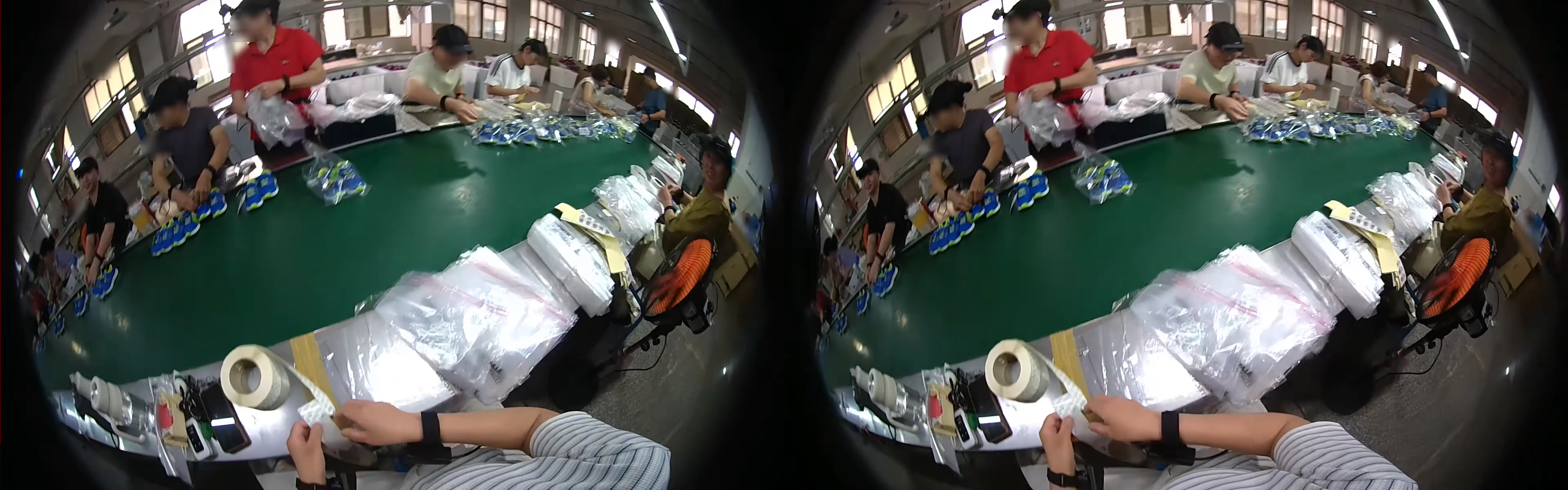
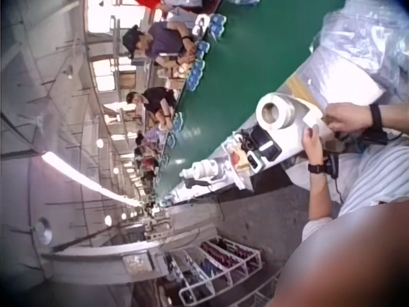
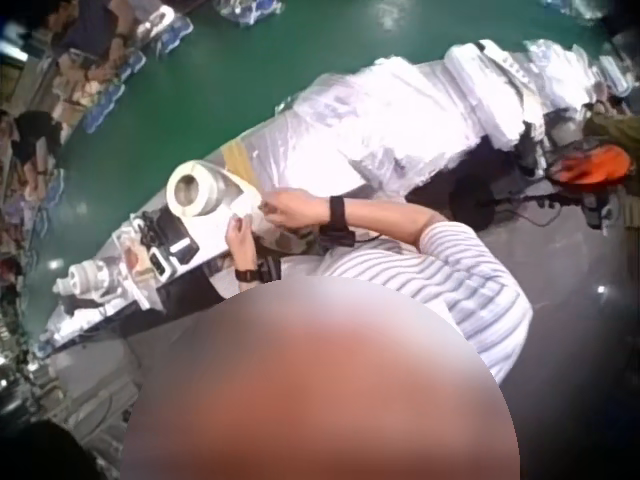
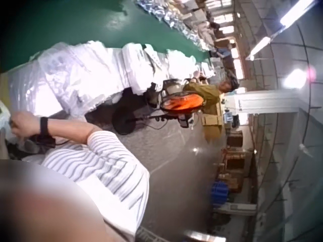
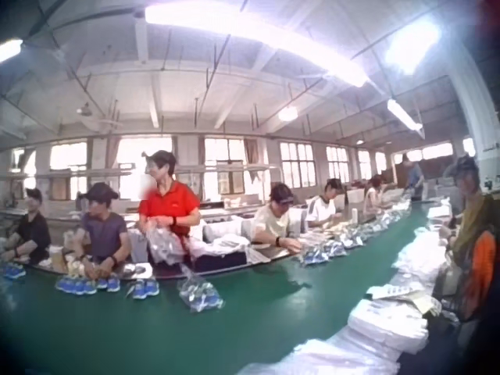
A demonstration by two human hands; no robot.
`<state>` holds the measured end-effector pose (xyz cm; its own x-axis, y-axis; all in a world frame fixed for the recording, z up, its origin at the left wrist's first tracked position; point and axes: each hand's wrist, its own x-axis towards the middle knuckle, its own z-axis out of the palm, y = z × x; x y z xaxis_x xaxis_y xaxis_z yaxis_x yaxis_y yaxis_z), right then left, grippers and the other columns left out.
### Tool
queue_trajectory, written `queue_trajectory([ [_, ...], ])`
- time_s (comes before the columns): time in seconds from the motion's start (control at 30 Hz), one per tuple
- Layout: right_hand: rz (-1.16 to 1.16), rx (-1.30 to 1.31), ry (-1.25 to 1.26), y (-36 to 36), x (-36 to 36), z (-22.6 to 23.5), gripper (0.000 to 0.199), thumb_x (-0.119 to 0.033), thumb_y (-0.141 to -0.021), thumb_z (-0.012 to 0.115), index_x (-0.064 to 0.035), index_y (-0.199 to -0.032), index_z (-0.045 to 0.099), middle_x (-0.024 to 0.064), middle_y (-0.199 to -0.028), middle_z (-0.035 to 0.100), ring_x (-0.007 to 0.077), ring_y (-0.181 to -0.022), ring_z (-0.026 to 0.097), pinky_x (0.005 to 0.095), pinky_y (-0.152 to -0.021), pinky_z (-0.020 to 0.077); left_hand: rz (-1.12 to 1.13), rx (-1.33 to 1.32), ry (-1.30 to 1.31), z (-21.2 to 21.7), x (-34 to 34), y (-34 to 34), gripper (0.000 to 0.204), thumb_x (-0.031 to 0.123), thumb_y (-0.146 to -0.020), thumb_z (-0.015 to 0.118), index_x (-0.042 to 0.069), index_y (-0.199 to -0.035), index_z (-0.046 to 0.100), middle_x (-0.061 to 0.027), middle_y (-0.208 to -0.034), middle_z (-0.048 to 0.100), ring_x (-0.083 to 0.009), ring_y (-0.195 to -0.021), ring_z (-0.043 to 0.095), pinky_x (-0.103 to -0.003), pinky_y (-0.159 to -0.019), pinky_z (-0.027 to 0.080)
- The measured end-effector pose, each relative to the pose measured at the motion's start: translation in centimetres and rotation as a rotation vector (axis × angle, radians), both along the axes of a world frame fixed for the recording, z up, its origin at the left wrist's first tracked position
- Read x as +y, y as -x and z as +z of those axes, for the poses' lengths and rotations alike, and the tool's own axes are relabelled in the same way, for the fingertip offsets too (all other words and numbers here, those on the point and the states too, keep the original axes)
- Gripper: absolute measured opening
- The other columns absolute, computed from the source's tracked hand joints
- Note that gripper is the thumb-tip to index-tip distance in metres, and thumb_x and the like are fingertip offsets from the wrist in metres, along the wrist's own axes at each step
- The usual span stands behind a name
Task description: The person stands at a factory assembly line and repeatedly applies printed labels to clear plastic bags containing white items. They peel labels from a roll, smooth them onto the bags, and stack the labeled packages on the table.
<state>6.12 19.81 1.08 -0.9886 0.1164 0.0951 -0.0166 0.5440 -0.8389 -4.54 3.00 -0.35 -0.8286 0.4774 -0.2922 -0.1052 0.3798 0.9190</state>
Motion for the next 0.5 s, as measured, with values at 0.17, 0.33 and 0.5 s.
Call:
queue_trajectory([
  [0.17,-0.162,-0.055,0.404,0.1,-1.1,-0.7,0.027,-0.02,-0.092,0.062,0.0018,-0.107,0.057,0.0147,-0.091,0.064,0.0223,-0.079,0.062,0.0335,-0.072,0.0499,-0.016,-0.191,-0.564,0.1,1.3,-2.6,0.031,0.002,-0.094,0.05,-0.002,-0.125,0.05,-0.0055,-0.111,0.062,-0.0105,-0.097,0.06,-0.025,-0.082,0.049],
  [0.33,-0.099,-0.165,0.584,-0.6,-0.5,-0.6,0.015,-0.007,-0.094,0.057,0.0018,-0.106,0.06,0.0027,-0.089,0.064,0.0092,-0.076,0.056,0.0247,-0.07,0.0475,0.079,-0.272,-0.558,-0.2,1.4,-3.9,0.038,0.007,-0.094,0.058,0.0,-0.129,0.045,-0.0043,-0.107,0.061,-0.0065,-0.085,0.059,-0.02,-0.066,0.048],
  [0.5,-0.153,-0.148,0.409,-0.4,-0.2,-1.0,0.024,-0.003,-0.09,0.052,-0.0011,-0.112,0.061,0.0095,-0.089,0.065,0.0125,-0.078,0.059,0.0272,-0.071,0.049,0.219,0.111,-0.429,0.7,0.4,-4.8,0.05,0.0,-0.087,0.064,0.0,-0.132,0.042,-0.0063,-0.101,0.054,-0.0087,-0.084,0.056,-0.019,-0.062,0.047],
])
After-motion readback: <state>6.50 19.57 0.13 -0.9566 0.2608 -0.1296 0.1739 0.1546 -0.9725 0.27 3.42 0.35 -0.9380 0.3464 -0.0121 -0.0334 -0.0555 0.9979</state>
